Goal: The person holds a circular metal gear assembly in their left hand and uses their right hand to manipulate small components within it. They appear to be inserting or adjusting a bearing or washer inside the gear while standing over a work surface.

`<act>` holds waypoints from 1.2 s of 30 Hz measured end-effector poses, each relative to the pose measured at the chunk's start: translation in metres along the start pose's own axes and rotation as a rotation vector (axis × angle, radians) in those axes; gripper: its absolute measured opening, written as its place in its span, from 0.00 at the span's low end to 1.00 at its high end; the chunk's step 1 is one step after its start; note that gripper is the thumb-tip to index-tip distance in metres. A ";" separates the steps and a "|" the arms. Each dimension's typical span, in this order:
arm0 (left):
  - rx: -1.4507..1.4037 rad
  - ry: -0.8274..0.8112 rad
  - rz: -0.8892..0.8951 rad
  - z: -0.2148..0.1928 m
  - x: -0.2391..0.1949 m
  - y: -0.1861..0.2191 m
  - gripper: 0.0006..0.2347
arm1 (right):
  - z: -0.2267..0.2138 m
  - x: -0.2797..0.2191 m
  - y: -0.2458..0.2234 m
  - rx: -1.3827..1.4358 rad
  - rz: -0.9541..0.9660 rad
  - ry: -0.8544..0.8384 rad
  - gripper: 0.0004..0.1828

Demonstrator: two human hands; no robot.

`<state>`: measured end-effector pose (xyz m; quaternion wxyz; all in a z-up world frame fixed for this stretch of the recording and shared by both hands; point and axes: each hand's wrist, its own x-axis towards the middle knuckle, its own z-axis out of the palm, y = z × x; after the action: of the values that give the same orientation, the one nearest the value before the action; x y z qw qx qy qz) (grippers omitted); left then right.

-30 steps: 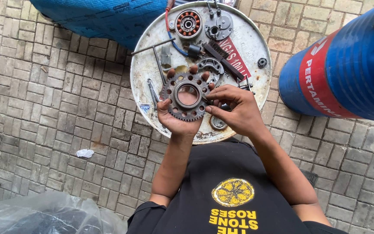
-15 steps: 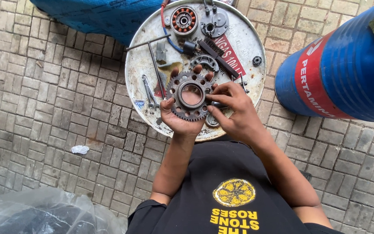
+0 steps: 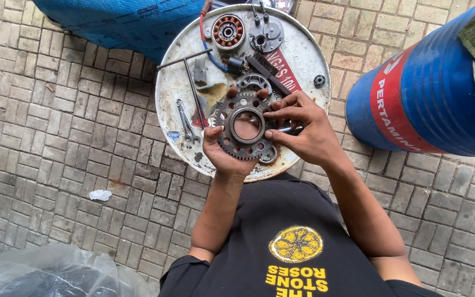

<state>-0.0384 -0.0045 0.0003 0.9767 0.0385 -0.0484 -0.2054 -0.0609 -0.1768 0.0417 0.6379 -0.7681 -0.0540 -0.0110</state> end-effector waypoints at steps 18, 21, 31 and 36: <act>0.007 0.032 -0.025 -0.013 0.007 0.016 0.29 | 0.048 0.005 0.033 0.404 0.151 0.228 0.13; 0.025 0.056 -0.011 -0.022 0.008 0.020 0.28 | 0.046 0.004 0.029 0.447 0.186 0.115 0.22; -0.037 0.226 -0.034 -0.063 0.009 0.040 0.34 | 0.072 0.008 0.035 0.392 0.178 0.367 0.14; 0.010 0.079 -0.043 -0.033 0.007 0.049 0.29 | 0.068 0.007 0.021 0.226 0.142 0.439 0.09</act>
<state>-0.0092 0.0395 -0.0271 0.9730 0.0524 -0.0100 -0.2246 -0.0557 -0.1131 0.0092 0.7152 -0.6732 0.1387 -0.1266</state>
